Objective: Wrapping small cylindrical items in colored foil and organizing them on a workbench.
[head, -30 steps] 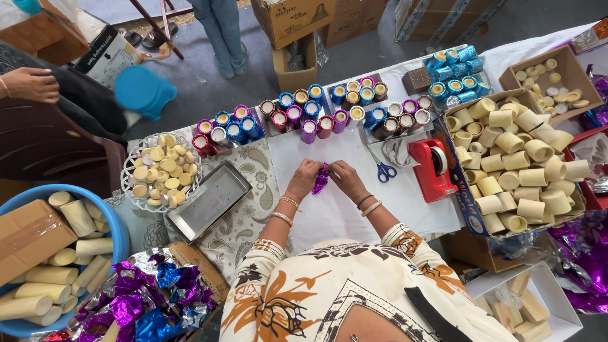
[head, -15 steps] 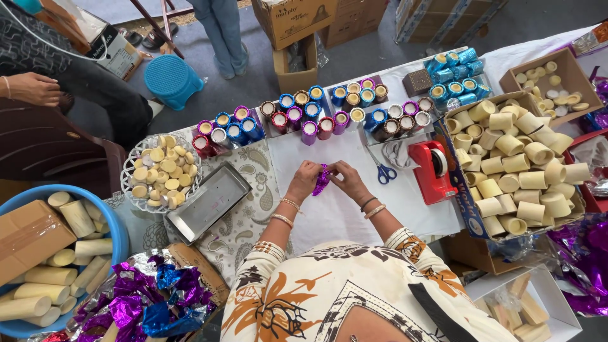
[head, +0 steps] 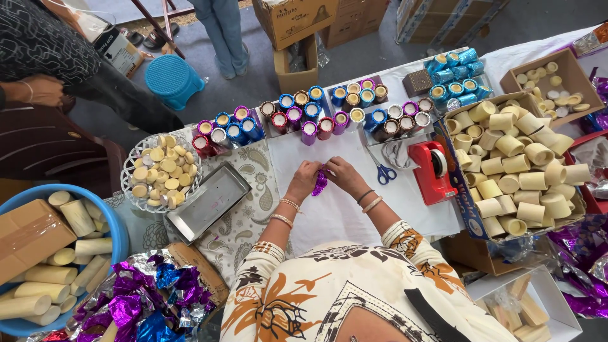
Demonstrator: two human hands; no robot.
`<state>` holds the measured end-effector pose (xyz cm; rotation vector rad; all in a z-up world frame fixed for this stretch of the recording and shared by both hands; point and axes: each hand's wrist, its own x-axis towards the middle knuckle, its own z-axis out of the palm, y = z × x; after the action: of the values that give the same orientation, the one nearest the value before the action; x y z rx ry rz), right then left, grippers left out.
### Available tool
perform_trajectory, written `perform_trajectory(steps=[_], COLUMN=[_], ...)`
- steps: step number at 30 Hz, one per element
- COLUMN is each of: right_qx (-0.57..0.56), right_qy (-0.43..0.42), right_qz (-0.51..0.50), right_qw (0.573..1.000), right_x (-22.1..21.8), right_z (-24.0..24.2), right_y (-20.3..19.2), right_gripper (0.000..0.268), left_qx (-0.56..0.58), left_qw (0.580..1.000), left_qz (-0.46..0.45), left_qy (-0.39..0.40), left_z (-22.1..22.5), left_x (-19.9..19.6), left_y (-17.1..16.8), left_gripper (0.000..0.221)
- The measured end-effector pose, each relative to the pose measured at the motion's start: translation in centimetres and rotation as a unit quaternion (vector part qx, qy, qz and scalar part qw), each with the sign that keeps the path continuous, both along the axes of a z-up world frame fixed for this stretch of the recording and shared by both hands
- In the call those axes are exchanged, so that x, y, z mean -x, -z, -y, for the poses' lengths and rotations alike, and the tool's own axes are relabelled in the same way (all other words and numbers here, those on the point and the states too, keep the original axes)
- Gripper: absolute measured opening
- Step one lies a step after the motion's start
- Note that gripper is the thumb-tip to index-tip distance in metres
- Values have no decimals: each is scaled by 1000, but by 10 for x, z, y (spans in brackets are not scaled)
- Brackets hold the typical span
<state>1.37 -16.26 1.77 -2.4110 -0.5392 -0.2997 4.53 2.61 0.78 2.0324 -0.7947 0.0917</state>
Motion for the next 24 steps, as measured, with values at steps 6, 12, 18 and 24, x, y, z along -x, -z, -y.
perform_trajectory(steps=[6, 12, 18, 24], right_qx=[92, 105, 87, 77], right_qy=[-33, -59, -33, 7], right_qz=[34, 53, 31, 44], right_qw=[995, 991, 995, 996], right_x=[9, 14, 21, 24], right_z=[0, -1, 1, -4], right_y=[3, -6, -4, -8], right_gripper=[17, 21, 23, 24], left_qx=[-23, -24, -17, -62], left_qw=[1000, 1000, 999, 996], left_qz=[-18, 10, 24, 51], left_qy=[-1, 8, 15, 41], left_z=[-1, -2, -2, -6], left_x=[0, 0, -1, -1], left_y=[0, 10, 12, 14], left_gripper=[16, 15, 17, 21])
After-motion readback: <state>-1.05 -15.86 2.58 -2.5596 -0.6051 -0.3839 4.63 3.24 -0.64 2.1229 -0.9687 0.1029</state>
